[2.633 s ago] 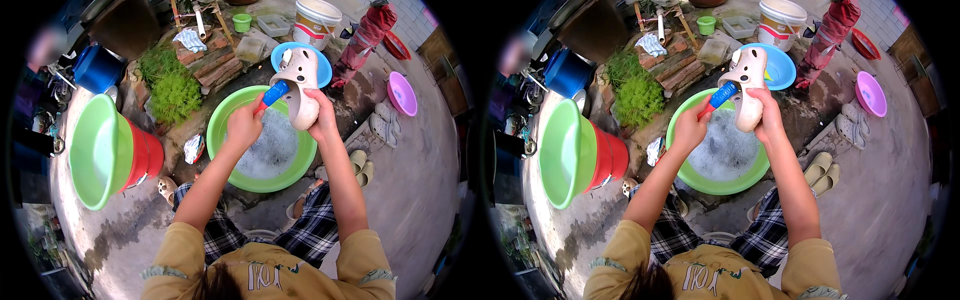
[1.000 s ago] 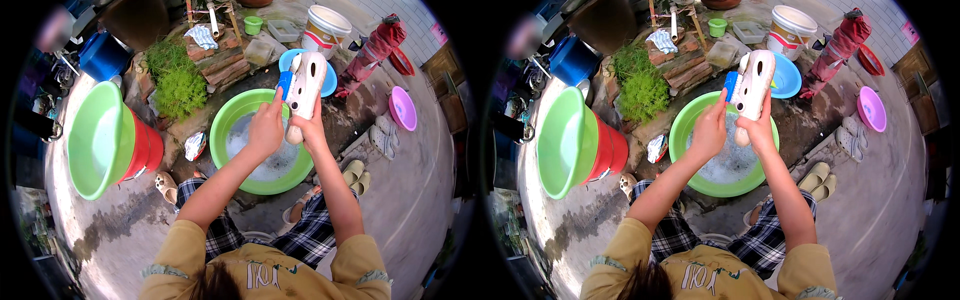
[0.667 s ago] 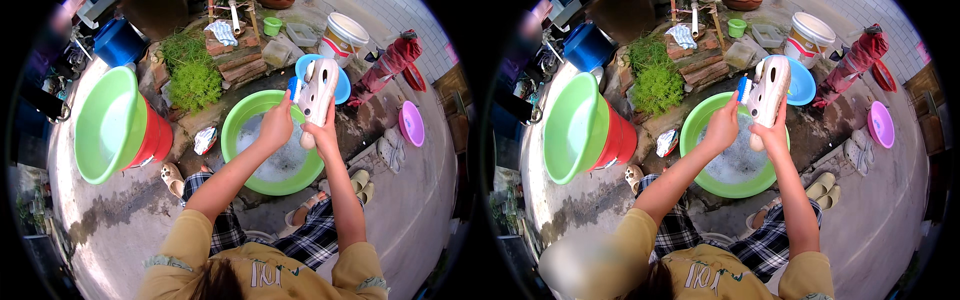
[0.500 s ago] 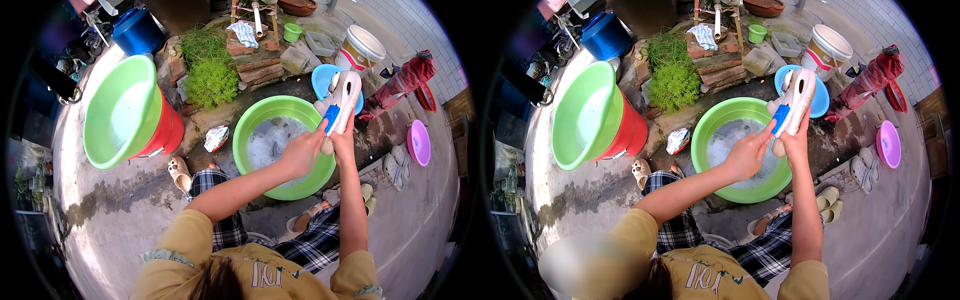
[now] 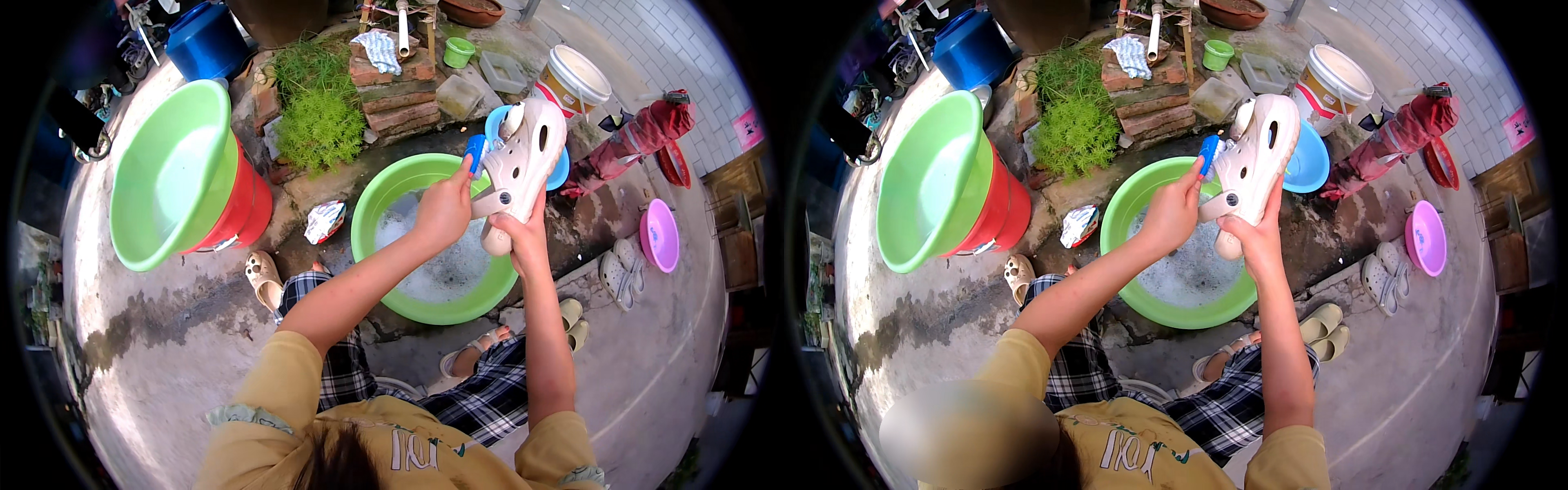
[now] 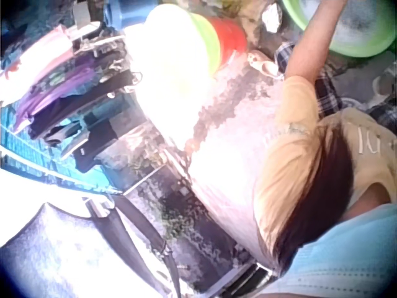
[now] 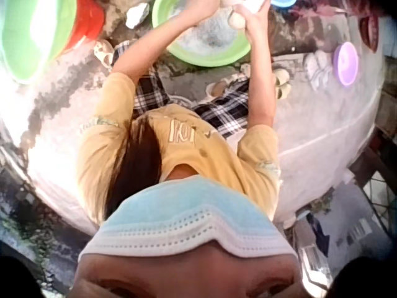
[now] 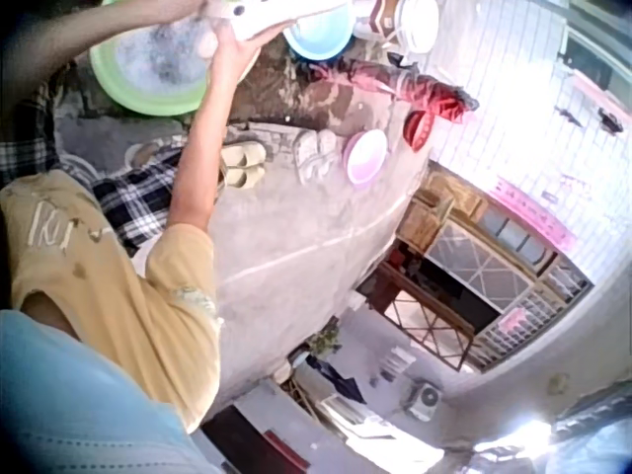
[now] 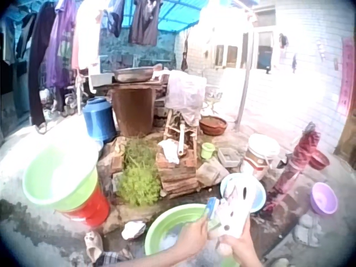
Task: The person scrubs a pair of beige slippers with a blue and red brush in a green basin filled with soapy water. They clean the exterior and interior of the slippers, rinsing them in the basin and placing them on the ground nearby.
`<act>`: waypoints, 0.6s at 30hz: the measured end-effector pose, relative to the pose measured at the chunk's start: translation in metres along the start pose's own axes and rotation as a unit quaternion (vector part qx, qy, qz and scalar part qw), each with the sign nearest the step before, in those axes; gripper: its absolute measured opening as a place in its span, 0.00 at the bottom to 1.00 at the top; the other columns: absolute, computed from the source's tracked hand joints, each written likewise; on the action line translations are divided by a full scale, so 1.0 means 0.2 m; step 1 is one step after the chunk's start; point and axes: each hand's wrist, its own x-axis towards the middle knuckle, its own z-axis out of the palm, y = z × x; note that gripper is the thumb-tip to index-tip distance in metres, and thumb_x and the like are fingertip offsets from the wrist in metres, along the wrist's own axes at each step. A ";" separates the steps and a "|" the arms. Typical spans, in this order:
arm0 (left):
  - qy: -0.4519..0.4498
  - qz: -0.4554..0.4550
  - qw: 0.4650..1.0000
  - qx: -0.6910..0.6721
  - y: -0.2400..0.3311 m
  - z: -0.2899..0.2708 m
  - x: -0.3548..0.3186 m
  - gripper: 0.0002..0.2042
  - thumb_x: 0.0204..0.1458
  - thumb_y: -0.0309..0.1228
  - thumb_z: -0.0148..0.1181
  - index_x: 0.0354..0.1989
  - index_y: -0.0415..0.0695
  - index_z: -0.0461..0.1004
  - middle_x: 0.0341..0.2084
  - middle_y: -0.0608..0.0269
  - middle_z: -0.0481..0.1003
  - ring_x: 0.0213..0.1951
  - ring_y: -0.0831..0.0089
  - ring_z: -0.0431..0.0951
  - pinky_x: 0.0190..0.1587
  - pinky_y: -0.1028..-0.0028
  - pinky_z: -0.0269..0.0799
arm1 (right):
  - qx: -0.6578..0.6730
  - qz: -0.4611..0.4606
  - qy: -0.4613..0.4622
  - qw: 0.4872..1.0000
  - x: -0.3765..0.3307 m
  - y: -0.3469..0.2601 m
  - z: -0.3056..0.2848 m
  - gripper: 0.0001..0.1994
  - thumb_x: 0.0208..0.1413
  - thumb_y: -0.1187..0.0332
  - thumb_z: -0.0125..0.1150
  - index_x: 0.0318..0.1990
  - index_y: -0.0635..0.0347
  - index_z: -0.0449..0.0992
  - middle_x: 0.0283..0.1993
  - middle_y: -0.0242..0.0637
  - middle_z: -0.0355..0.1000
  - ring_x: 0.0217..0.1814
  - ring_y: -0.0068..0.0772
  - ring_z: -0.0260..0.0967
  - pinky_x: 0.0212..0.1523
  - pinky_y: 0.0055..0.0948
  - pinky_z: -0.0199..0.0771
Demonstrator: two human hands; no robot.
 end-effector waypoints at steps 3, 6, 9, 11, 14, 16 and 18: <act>0.076 0.049 0.994 -0.065 0.01 0.01 -0.03 0.21 0.55 0.27 0.44 0.58 0.43 0.59 0.30 0.48 0.74 0.29 0.53 0.74 0.31 0.61 0.69 | 0.054 0.009 0.022 0.998 0.02 -0.07 0.00 0.46 0.34 0.79 0.61 0.64 0.53 0.43 0.55 0.39 0.59 0.54 0.35 0.60 0.51 0.33 0.64; 0.069 0.073 0.993 -0.061 0.11 -0.05 -0.06 0.21 0.55 0.28 0.45 0.59 0.47 0.59 0.29 0.50 0.74 0.28 0.54 0.74 0.31 0.63 0.69 | 0.077 0.032 0.055 0.995 0.05 -0.07 -0.01 0.49 0.35 0.82 0.57 0.66 0.49 0.37 0.55 0.39 0.58 0.55 0.34 0.60 0.51 0.32 0.65; -0.039 0.172 0.984 0.033 0.11 -0.01 -0.20 0.22 0.55 0.30 0.46 0.60 0.52 0.58 0.22 0.51 0.71 0.24 0.56 0.73 0.28 0.61 0.67 | 0.151 0.050 0.080 0.984 0.04 -0.06 -0.02 0.45 0.38 0.82 0.57 0.65 0.49 0.41 0.54 0.38 0.60 0.53 0.34 0.62 0.49 0.33 0.67; 0.007 0.171 0.984 0.055 0.06 0.04 -0.14 0.22 0.55 0.30 0.46 0.60 0.52 0.58 0.21 0.52 0.69 0.23 0.55 0.72 0.27 0.61 0.67 | 0.179 0.049 0.064 0.981 0.03 -0.05 -0.03 0.41 0.40 0.81 0.57 0.64 0.51 0.44 0.54 0.38 0.60 0.54 0.34 0.61 0.51 0.34 0.66; 0.067 0.121 0.987 0.081 0.00 0.01 -0.01 0.22 0.55 0.29 0.45 0.60 0.51 0.57 0.22 0.52 0.70 0.24 0.56 0.71 0.28 0.63 0.66 | 0.204 0.076 0.082 0.973 0.00 -0.05 0.00 0.33 0.43 0.76 0.57 0.60 0.55 0.51 0.51 0.36 0.62 0.53 0.33 0.62 0.53 0.34 0.63; 0.110 0.099 0.988 0.050 0.02 -0.03 0.03 0.21 0.55 0.27 0.45 0.59 0.47 0.59 0.24 0.51 0.71 0.26 0.57 0.71 0.30 0.66 0.66 | 0.218 0.080 0.092 0.968 0.00 -0.05 0.01 0.33 0.43 0.76 0.57 0.59 0.55 0.52 0.51 0.35 0.62 0.53 0.32 0.61 0.54 0.34 0.63; 0.071 0.162 0.983 0.044 0.06 -0.02 -0.06 0.21 0.55 0.26 0.45 0.59 0.47 0.59 0.23 0.52 0.70 0.24 0.58 0.69 0.30 0.67 0.66 | 0.253 0.111 0.089 0.957 0.02 -0.03 -0.04 0.36 0.41 0.78 0.57 0.61 0.54 0.49 0.53 0.34 0.60 0.54 0.33 0.60 0.54 0.33 0.63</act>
